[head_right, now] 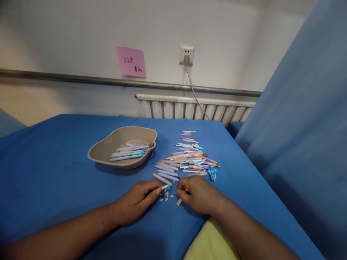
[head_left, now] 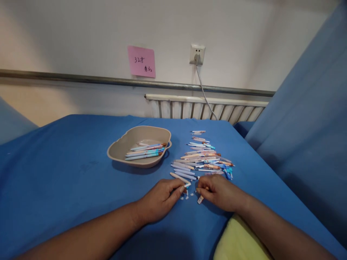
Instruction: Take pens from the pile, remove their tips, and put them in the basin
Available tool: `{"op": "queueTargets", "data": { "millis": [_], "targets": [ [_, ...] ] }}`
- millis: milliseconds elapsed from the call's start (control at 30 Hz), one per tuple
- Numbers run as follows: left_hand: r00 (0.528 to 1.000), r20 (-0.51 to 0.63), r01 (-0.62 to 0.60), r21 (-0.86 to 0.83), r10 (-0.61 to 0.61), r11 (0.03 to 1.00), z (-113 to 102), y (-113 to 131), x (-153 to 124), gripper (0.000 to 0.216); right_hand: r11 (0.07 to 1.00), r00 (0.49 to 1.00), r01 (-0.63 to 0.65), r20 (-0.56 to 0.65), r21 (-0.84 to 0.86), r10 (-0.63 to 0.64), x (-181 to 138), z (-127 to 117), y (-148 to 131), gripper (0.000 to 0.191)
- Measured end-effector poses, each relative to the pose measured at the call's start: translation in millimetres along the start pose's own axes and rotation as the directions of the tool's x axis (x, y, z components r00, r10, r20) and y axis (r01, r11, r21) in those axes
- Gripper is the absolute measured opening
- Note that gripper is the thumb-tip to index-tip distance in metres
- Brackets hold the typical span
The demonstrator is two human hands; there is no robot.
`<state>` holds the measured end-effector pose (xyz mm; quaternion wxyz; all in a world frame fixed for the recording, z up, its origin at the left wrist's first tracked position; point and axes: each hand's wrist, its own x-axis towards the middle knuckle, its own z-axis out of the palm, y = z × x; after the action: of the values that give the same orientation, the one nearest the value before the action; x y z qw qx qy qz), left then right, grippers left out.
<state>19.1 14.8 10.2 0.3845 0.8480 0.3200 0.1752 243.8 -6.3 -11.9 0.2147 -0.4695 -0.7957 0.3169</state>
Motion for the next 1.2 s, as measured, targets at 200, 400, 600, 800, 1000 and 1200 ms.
{"op": "queueTargets", "data": {
  "millis": [200,400,600,800,1000,1200],
  "targets": [
    [1.0,0.002,-0.004,-0.015,0.004,1.0,-0.8,2.7,-0.9,0.032,0.909,0.993,-0.08,-0.043,0.408,0.106,4.6,-4.6,-2.8,0.031],
    [1.0,0.017,-0.006,-0.008,0.006,1.0,0.2,6.4,-2.5,0.031,0.833,0.992,-0.053,-0.066,0.551,0.107,7.1,-4.6,-6.9,0.036],
    [0.999,0.037,-0.005,0.03,0.004,1.0,1.7,5.2,-2.6,0.031,0.886,0.986,-0.031,-0.133,0.462,0.104,5.3,-1.3,-12.1,0.028],
    [0.999,0.019,0.05,0.026,-0.05,0.998,5.7,9.6,-6.5,0.021,0.977,0.98,0.03,-0.197,0.21,0.013,-0.2,4.3,-23.6,0.014],
    [0.994,0.096,0.068,-0.118,-0.057,0.991,4.2,17.3,-12.1,0.031,0.984,0.98,0.068,-0.194,0.162,-0.035,-2.7,2.2,-27.2,0.006],
    [0.981,0.173,0.161,-0.466,-0.088,0.87,11.1,-0.7,-7.8,0.04,0.981,0.986,0.122,-0.131,0.153,-0.102,-5.3,-3.4,-22.4,0.004]
  ]
}}
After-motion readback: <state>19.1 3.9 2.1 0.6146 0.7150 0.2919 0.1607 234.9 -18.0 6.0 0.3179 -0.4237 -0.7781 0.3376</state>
